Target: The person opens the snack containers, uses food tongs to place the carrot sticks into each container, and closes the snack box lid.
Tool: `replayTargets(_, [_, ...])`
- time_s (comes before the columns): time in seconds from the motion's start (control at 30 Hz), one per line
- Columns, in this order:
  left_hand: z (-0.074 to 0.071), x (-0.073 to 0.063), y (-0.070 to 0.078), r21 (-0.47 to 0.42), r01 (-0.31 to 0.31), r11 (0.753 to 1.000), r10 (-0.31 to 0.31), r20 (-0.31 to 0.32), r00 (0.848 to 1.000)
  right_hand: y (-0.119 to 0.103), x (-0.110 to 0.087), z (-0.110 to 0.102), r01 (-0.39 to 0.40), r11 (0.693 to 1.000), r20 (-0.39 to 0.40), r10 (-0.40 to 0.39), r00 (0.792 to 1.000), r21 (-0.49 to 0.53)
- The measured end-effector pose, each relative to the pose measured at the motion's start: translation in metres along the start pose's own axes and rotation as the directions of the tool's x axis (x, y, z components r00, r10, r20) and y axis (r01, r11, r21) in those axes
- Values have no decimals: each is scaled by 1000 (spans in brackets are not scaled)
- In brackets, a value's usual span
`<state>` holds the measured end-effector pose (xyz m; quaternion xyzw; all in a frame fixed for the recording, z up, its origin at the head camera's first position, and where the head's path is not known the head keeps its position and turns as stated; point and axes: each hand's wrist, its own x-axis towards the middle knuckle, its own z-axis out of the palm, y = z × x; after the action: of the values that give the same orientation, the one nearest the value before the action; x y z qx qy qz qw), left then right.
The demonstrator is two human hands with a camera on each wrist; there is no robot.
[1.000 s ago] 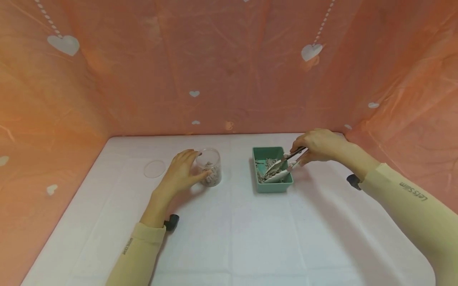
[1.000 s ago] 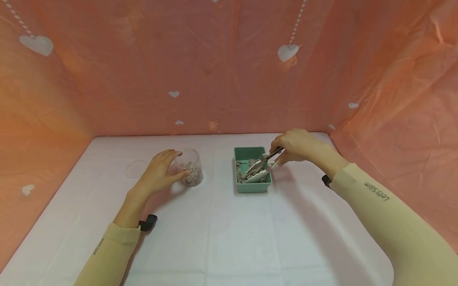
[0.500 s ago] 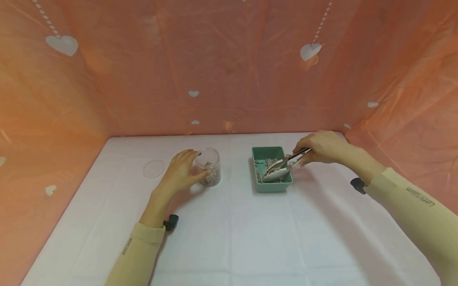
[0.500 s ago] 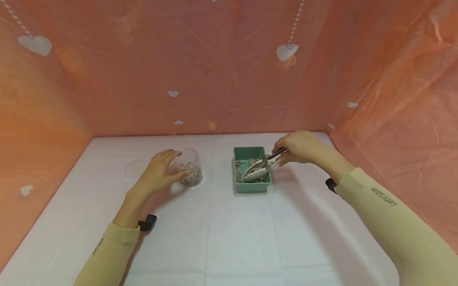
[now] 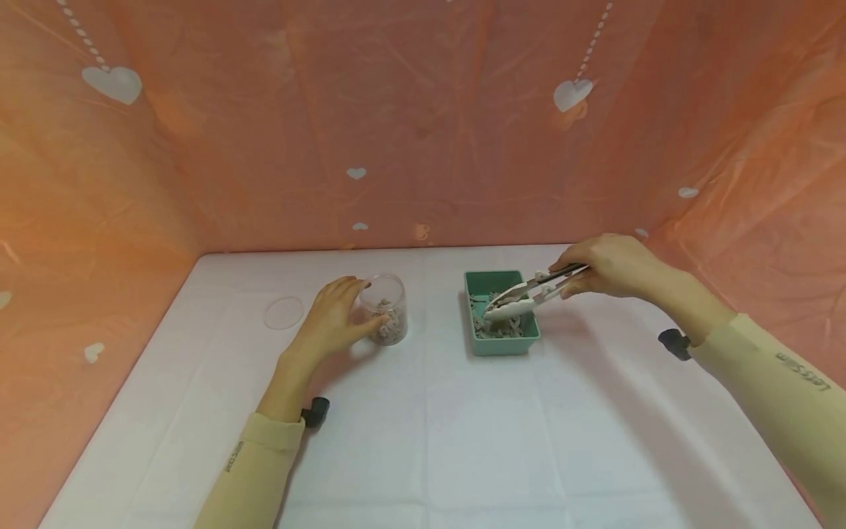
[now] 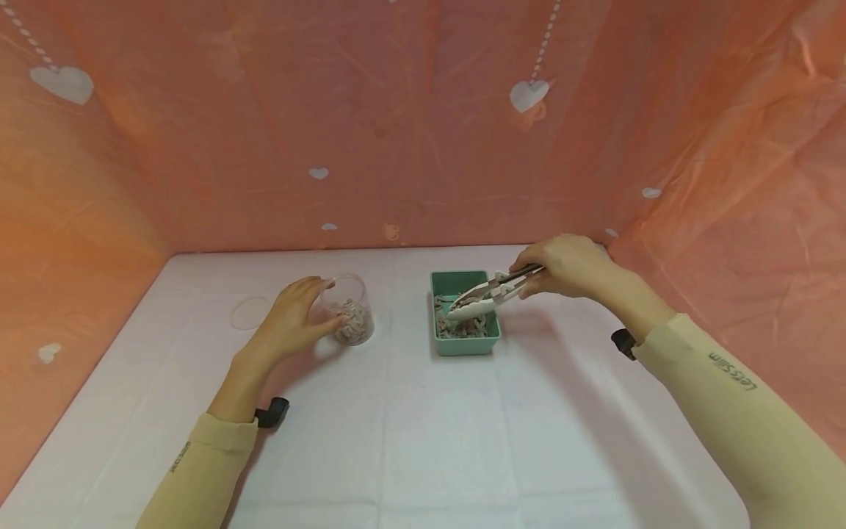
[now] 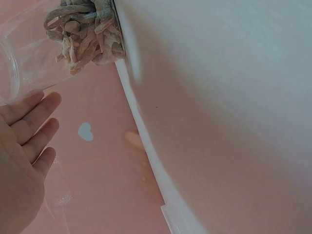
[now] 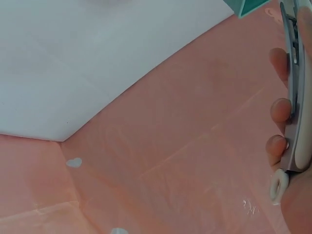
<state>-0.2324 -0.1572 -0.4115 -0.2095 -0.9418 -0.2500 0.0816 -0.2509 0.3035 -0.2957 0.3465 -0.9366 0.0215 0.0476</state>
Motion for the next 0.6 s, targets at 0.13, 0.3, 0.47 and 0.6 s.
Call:
replayTargets(0.13, [0, 0, 0, 0, -3, 1000, 3, -4, 1000, 1, -1, -5, -6, 1000, -9, 6, 1000, 5])
replayTargets(0.3, [1, 0, 0, 2, -6, 1000, 6, -4, 1000, 1, -2, -13, -54, 999, -12, 54, 998, 1])
replayTargets(0.47, [0, 0, 0, 6, -9, 1000, 9, -7, 1000, 2, -4, -21, -68, 998, -31, 68, 997, 8])
replayTargets(0.6, [0, 0, 0, 2, -9, 1000, 9, -7, 1000, 2, -4, -23, -65, 998, -38, 66, 997, 17])
